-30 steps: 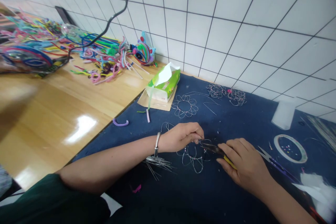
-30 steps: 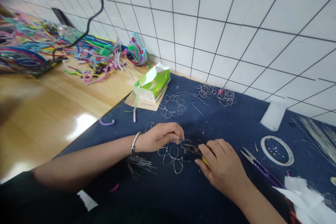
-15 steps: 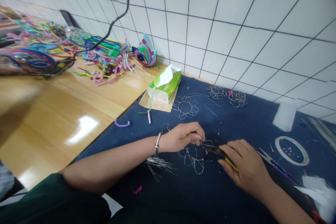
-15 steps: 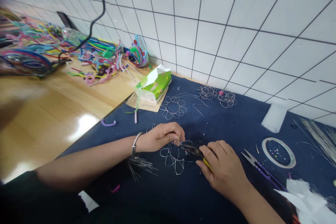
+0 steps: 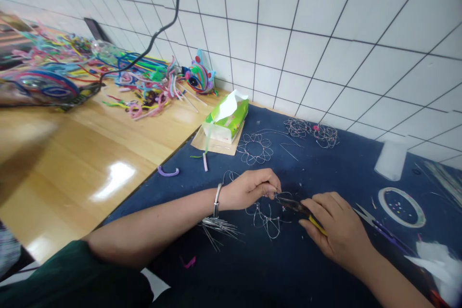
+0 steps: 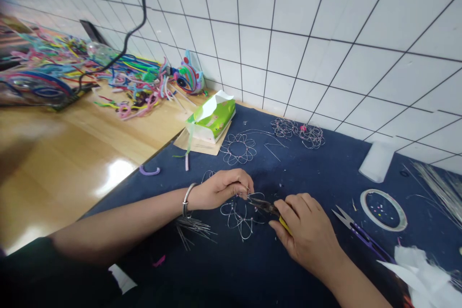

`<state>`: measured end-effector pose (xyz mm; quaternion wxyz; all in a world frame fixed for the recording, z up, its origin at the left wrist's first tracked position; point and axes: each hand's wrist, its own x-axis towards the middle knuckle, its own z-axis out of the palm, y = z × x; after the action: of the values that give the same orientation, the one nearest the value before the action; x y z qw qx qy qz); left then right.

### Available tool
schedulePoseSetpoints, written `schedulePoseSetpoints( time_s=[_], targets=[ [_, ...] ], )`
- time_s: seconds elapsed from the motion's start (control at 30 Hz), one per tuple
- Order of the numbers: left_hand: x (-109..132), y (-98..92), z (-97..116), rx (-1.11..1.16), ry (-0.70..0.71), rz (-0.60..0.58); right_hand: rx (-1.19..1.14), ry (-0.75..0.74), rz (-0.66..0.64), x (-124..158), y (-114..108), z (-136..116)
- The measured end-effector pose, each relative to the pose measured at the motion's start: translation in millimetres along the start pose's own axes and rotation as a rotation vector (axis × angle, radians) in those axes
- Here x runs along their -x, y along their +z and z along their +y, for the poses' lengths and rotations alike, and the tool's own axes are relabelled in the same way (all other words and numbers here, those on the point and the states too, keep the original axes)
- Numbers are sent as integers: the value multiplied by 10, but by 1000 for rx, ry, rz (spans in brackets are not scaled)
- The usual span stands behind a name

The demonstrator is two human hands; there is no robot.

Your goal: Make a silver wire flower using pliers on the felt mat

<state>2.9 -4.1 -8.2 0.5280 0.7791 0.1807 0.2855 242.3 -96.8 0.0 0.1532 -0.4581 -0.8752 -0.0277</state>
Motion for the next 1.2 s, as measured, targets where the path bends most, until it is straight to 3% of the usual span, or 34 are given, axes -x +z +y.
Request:
schedulePoseSetpoints(
  time_s=[0.7,1.2],
  targets=[
    [5,-15,13,-47,5,-45,-58,17,-58,-19,2,4],
    [-4,-48,-37,184,-22,-148,-16,-47,-34,-10,8,24]
  ],
)
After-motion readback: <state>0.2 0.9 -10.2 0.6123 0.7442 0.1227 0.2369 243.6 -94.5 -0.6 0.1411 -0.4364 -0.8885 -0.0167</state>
